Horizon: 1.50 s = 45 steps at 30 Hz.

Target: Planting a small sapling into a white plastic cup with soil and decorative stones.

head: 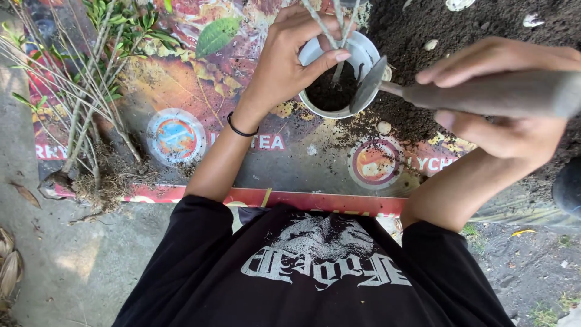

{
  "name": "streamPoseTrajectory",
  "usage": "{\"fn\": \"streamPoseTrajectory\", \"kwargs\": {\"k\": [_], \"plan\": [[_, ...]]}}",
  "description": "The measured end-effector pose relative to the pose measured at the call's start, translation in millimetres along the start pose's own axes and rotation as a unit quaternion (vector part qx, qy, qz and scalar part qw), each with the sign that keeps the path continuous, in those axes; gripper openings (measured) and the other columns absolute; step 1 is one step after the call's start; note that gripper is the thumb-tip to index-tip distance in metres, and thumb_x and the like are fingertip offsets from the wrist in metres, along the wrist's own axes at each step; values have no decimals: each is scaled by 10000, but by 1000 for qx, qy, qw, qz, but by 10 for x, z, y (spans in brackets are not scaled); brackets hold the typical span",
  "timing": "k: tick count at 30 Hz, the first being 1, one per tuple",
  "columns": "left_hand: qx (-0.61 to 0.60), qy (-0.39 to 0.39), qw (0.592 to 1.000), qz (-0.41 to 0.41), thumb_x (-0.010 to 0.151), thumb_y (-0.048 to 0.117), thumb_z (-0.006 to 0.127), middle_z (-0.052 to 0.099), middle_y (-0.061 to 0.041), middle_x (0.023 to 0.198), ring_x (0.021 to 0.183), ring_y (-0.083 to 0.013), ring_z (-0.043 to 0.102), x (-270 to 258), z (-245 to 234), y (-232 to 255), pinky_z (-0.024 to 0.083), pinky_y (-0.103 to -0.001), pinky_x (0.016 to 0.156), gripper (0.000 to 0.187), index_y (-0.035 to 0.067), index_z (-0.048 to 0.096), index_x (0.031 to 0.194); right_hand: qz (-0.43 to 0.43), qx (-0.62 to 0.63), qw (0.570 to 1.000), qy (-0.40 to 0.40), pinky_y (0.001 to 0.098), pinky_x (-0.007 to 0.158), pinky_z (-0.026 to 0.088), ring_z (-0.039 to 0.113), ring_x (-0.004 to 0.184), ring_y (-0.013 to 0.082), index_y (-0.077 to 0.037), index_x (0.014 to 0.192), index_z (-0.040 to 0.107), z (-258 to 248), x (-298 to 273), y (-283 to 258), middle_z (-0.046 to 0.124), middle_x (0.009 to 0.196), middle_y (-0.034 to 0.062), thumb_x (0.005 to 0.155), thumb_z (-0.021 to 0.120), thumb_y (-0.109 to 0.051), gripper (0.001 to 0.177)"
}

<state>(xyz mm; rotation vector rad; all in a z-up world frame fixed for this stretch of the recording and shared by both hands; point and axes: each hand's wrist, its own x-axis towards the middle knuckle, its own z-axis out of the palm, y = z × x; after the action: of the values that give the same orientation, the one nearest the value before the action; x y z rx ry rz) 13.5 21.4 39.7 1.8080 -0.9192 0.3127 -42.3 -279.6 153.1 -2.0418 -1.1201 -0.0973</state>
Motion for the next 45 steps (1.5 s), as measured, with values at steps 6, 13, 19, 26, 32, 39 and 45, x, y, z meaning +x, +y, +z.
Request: {"fn": "streamPoseTrajectory", "kwargs": {"k": [6,13,19,26,32,39,45], "plan": [[12,-14,1000,-4,991,236,842,741,-83,956,957,-283,665,95,-34,76,447,-404,989,242,98,739,1160,17,12,999,24,375,744,644,754,916,316,19,1086,676,7,-28,88,724,1051,206,831,764,-62,281],[6,-18,1000,-9,1008,242,826,755,-44,946,944,-226,730,26,15,-34,446,-414,1057,221,108,743,1164,84,46,995,-22,313,633,630,776,842,281,28,1055,697,56,46,21,744,1076,216,774,733,-42,292],[29,-20,999,-8,1007,252,823,758,-43,947,1006,-242,726,38,-26,37,427,-419,1074,228,107,745,1165,46,89,995,-19,354,765,659,754,928,279,13,1004,685,-36,52,-12,698,1107,244,760,687,2,244],[45,-3,999,10,1001,272,826,772,-49,1049,1119,-266,697,14,47,-28,403,-432,1101,254,130,752,1198,96,114,988,-46,363,833,632,744,984,307,36,1027,694,-83,91,90,704,1143,228,738,690,11,291],[41,-36,998,-27,984,288,839,768,-42,1057,1134,-259,697,-5,65,1,391,-454,1125,280,123,745,1190,86,130,986,-51,333,778,658,770,1019,297,6,1078,691,-87,-101,258,718,1188,208,846,685,-30,235],[40,-54,996,-58,921,291,851,759,-95,1142,1121,-300,674,0,-10,87,399,-469,1104,316,120,741,1163,79,97,990,-57,386,856,657,736,1034,306,-14,1081,652,-197,-242,272,685,1199,208,821,701,-20,264],[59,-39,996,-48,883,298,870,700,-160,1280,1223,-362,612,-10,-34,142,414,-504,1086,356,151,736,1177,118,93,986,-74,393,887,643,730,1065,300,-39,1059,674,-256,-228,233,695,1208,194,839,717,-34,224]]}}
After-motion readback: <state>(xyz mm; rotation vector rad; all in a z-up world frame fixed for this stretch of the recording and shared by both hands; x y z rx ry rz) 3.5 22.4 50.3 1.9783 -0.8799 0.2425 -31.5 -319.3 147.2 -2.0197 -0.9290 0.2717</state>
